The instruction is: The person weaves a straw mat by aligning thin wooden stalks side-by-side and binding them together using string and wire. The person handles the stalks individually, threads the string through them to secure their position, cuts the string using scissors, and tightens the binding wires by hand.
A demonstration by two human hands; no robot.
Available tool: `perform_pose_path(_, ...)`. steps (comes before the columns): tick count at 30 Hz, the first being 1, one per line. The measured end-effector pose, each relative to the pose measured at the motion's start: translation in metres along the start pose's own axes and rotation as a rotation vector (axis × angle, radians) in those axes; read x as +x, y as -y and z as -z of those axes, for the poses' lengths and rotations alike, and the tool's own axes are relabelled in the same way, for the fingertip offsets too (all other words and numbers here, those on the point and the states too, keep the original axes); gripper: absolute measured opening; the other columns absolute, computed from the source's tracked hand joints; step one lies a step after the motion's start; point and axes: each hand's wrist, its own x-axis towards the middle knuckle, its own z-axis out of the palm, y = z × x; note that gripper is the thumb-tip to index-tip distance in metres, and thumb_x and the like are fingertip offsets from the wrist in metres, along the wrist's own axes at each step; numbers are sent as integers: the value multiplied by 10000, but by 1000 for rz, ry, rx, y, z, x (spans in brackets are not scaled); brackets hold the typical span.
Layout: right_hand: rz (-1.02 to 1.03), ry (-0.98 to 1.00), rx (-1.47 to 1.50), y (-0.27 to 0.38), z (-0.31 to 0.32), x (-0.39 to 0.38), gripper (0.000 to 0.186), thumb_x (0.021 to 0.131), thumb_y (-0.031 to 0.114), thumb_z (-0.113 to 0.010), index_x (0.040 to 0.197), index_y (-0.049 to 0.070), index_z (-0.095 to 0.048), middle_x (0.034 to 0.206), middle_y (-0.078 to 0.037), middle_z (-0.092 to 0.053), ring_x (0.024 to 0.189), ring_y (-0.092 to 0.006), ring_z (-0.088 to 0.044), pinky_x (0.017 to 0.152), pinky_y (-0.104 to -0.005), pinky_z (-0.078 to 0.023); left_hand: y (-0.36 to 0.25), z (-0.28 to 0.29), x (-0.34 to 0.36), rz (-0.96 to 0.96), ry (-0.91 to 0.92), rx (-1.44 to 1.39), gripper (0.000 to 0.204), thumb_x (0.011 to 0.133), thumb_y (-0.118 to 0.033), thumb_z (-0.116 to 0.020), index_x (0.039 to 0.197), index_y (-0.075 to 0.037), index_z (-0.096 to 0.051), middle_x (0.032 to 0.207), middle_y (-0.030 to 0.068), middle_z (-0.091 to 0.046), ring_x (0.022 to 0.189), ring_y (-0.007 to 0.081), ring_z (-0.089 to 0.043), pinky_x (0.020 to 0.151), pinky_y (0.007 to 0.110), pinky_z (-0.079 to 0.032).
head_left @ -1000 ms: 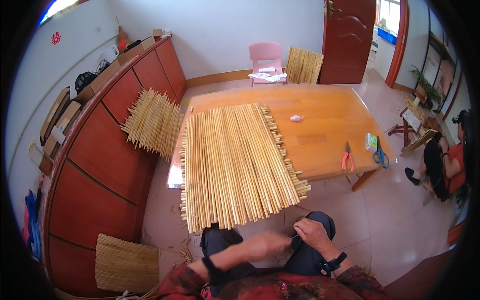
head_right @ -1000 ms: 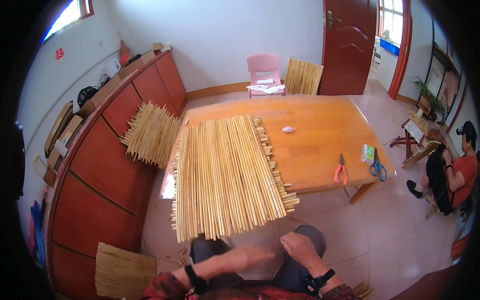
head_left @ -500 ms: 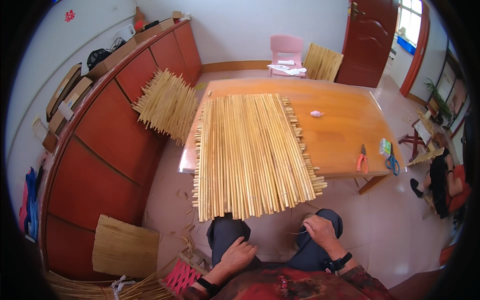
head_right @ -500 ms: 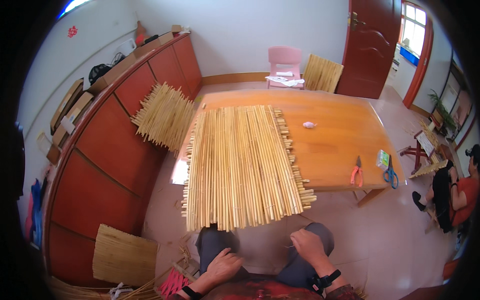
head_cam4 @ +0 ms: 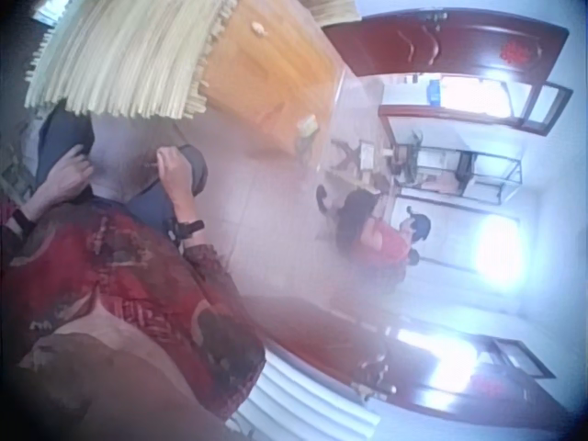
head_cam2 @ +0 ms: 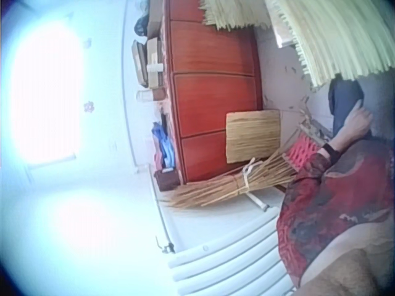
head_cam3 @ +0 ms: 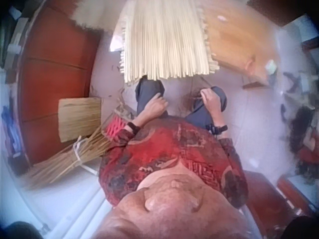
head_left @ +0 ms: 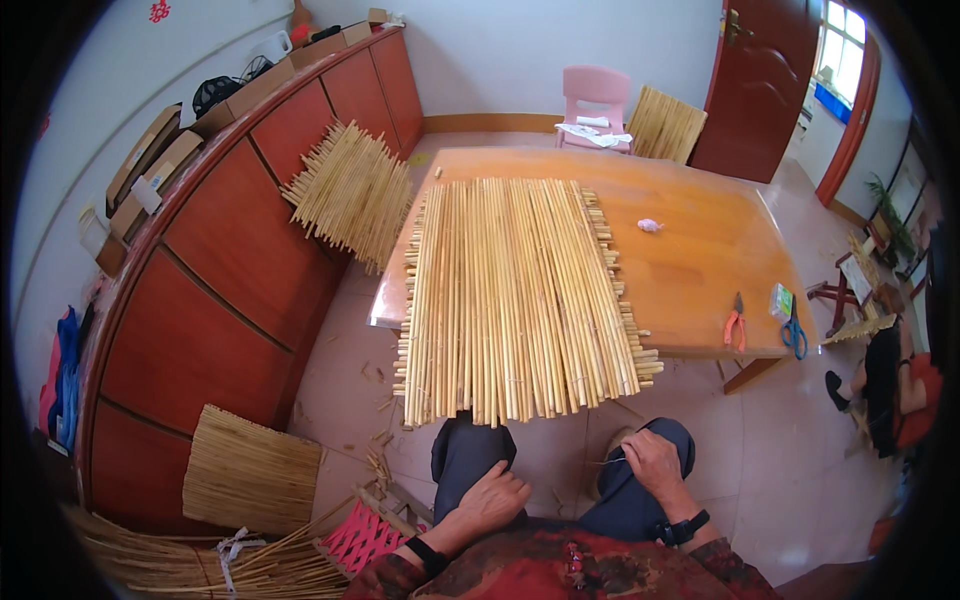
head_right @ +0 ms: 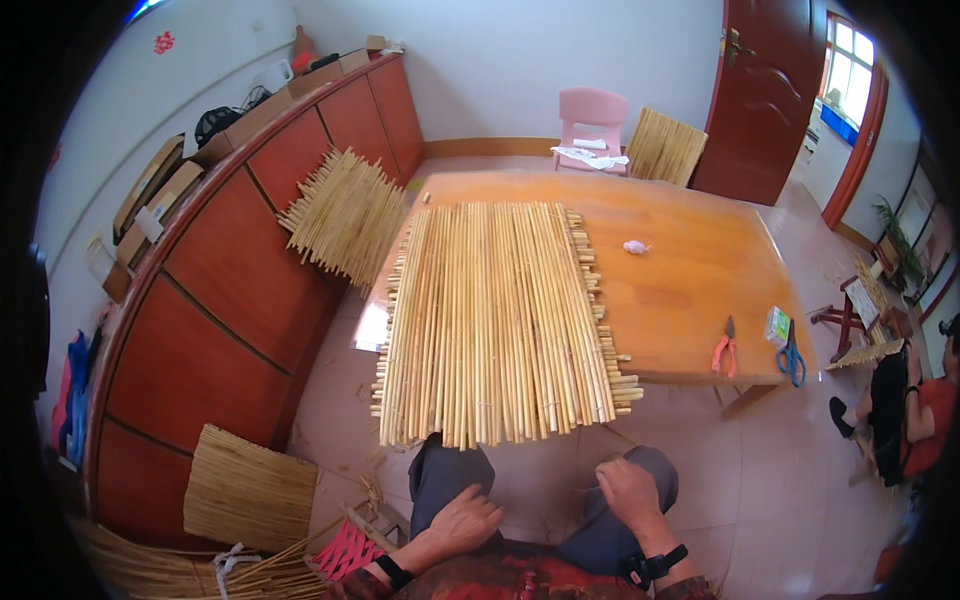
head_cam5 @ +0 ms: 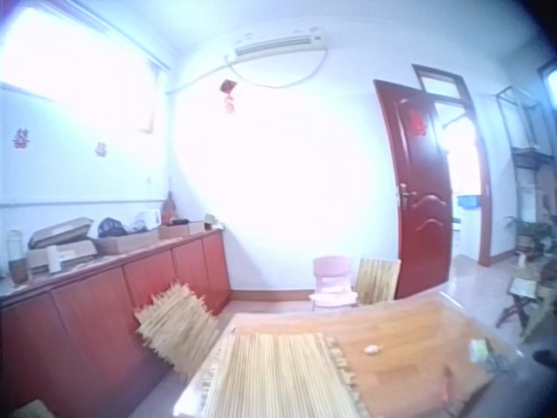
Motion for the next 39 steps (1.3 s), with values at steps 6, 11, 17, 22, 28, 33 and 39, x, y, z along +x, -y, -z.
perform_pose_path(6,2,-27,22,-5,5,-5,33,754,92,-581,780,88,-562,710,-83,-546,665,-282,-554,576,-368,-446,-3,7,7,10,117,-18,70,750,-115,-472,774,-72,-522,725,79,-564,788,233,-562,926,413,-344)
perform_pose_path(11,3,-52,28,-7,6,-7,44,748,86,-590,778,79,-559,710,-84,-546,656,-278,-553,576,-363,-447,-4,8,11,3,133,3,69,756,-119,-470,763,-76,-524,719,78,-563,786,232,-562,923,410,-346)
perform_pose_path(17,7,-70,42,-7,11,-8,47,744,79,-595,772,69,-558,709,-84,-549,650,-268,-555,579,-356,-451,-7,9,12,18,114,8,72,762,-127,-472,764,-79,-525,717,75,-563,782,228,-561,920,410,-347)
perform_pose_path(22,-2,-71,54,-8,11,-10,43,746,77,-596,765,62,-561,707,-86,-553,649,-268,-557,582,-352,-453,-6,3,9,17,96,22,72,767,-132,-474,767,-84,-527,712,68,-560,775,226,-559,915,411,-350)
perform_pose_path(28,0,-84,54,-8,13,-13,49,748,75,-596,773,56,-558,714,-90,-554,655,-265,-559,586,-351,-450,-3,6,8,-16,72,2,77,782,-157,-502,779,-84,-528,730,64,-556,774,227,-552,890,405,-366)
perform_pose_path(33,4,-91,43,-12,12,-13,61,752,80,-597,783,58,-549,715,-86,-543,657,-258,-556,595,-349,-449,2,7,24,-31,-74,-172,149,764,-106,-545,900,-47,-551,855,79,-560,854,226,-544,844,364,-397)
perform_pose_path(39,-6,-101,40,-13,12,-14,65,764,99,-598,780,68,-543,713,-69,-534,650,-247,-551,595,-337,-447,10,32,62,-123,-322,68,402,700,-95,-609,1087,-21,-525,1125,115,-544,1078,249,-498,933,388,-364)
